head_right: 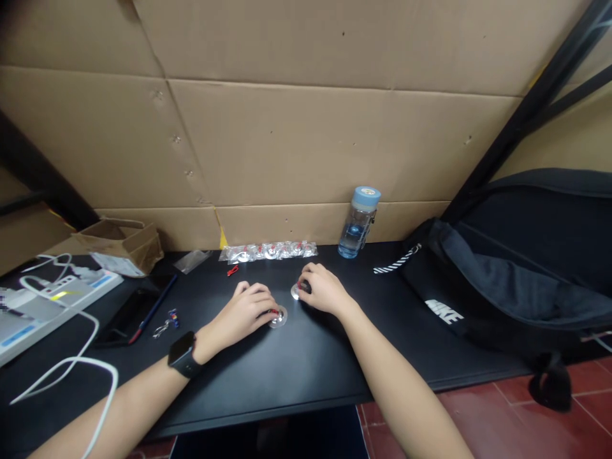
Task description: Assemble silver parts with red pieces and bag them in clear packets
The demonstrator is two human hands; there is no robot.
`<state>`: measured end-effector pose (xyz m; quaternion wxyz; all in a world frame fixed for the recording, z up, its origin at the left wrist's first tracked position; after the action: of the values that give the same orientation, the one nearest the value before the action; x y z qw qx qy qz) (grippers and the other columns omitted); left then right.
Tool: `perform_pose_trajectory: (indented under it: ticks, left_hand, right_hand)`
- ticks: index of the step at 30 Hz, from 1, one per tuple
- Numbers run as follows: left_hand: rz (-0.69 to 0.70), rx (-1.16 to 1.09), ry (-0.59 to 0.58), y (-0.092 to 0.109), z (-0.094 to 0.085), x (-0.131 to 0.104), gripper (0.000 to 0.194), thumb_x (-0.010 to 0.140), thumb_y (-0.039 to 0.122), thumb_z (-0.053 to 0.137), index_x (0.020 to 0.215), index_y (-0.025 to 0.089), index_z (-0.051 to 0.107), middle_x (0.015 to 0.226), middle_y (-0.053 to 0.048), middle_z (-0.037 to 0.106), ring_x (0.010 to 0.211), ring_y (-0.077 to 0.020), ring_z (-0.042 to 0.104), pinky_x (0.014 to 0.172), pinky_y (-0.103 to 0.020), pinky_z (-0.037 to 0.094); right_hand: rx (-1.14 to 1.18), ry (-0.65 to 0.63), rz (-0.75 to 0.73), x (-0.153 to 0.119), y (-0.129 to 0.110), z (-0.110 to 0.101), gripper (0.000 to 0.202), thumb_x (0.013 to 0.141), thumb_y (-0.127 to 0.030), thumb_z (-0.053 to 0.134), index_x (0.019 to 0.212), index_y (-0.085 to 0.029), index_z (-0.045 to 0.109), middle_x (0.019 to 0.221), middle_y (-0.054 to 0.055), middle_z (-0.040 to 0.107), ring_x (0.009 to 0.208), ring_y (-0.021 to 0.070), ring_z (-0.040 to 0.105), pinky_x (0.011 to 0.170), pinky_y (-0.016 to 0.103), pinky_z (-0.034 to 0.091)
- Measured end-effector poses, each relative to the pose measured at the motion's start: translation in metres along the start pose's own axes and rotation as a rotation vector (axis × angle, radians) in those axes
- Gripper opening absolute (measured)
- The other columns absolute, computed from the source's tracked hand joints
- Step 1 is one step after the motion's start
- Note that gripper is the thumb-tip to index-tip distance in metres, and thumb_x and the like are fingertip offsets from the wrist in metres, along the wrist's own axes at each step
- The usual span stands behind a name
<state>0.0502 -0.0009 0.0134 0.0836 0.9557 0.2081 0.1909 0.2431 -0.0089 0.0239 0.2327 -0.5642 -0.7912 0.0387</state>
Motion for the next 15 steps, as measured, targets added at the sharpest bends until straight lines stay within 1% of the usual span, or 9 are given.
perform_pose_trajectory:
  ticks: [3, 6, 9, 12, 15]
  left_hand:
    - [0.020, 0.034, 0.010, -0.003, -0.001, -0.002, 0.015, 0.099, 0.032, 0.056, 0.098, 0.029, 0.071, 0.103, -0.003, 0.072, 0.112, -0.0233, 0.053, 0.090, -0.042, 0.027]
    - [0.027, 0.046, 0.028, -0.004, -0.002, -0.002, 0.014, 0.099, 0.028, 0.055, 0.097, 0.027, 0.069, 0.105, -0.003, 0.071, 0.113, -0.0230, 0.053, 0.090, -0.042, 0.027]
    - [0.014, 0.069, 0.036, -0.005, -0.002, -0.003, 0.013, 0.099, 0.025, 0.054, 0.094, 0.024, 0.067, 0.105, -0.004, 0.071, 0.113, -0.0236, 0.053, 0.089, -0.042, 0.027]
    - [-0.045, 0.068, 0.065, -0.009, -0.004, -0.003, 0.012, 0.099, 0.023, 0.053, 0.095, 0.023, 0.065, 0.106, -0.004, 0.070, 0.114, -0.0239, 0.053, 0.088, -0.042, 0.028]
    - [-0.143, 0.023, 0.122, -0.018, -0.007, -0.005, 0.009, 0.097, 0.025, 0.057, 0.096, 0.023, 0.065, 0.109, -0.005, 0.068, 0.113, -0.0238, 0.052, 0.089, -0.040, 0.029]
  right_hand:
    - [-0.015, 0.007, 0.023, 0.002, 0.004, 0.005, 0.007, 0.085, -0.030, 0.071, 0.087, -0.023, 0.071, 0.105, 0.007, 0.065, 0.096, 0.0229, 0.060, 0.082, 0.037, 0.050]
    - [-0.003, 0.017, 0.015, 0.003, 0.007, 0.009, 0.004, 0.086, -0.025, 0.070, 0.084, -0.023, 0.072, 0.103, 0.006, 0.066, 0.096, 0.0219, 0.061, 0.082, 0.036, 0.050]
    - [-0.011, 0.012, 0.006, 0.004, 0.006, 0.010, 0.007, 0.086, -0.021, 0.068, 0.080, -0.023, 0.072, 0.103, 0.006, 0.067, 0.096, 0.0219, 0.061, 0.083, 0.037, 0.050]
    - [0.030, 0.028, -0.002, 0.006, 0.000, 0.007, 0.008, 0.086, -0.021, 0.067, 0.080, -0.023, 0.071, 0.106, 0.006, 0.068, 0.098, 0.0225, 0.061, 0.085, 0.039, 0.050]
    - [0.192, 0.101, -0.030, 0.008, -0.011, 0.001, 0.005, 0.087, -0.022, 0.066, 0.085, -0.022, 0.071, 0.109, 0.006, 0.067, 0.100, 0.0217, 0.062, 0.090, 0.039, 0.050]
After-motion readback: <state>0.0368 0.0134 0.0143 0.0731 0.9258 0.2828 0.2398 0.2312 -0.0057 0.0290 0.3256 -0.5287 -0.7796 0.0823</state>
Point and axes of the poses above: each hand's wrist, its own x-axis towards the middle knuckle, its own z-axis out of the palm, y = z × x, the point moved 6 cm from there along x, towards the middle knuckle
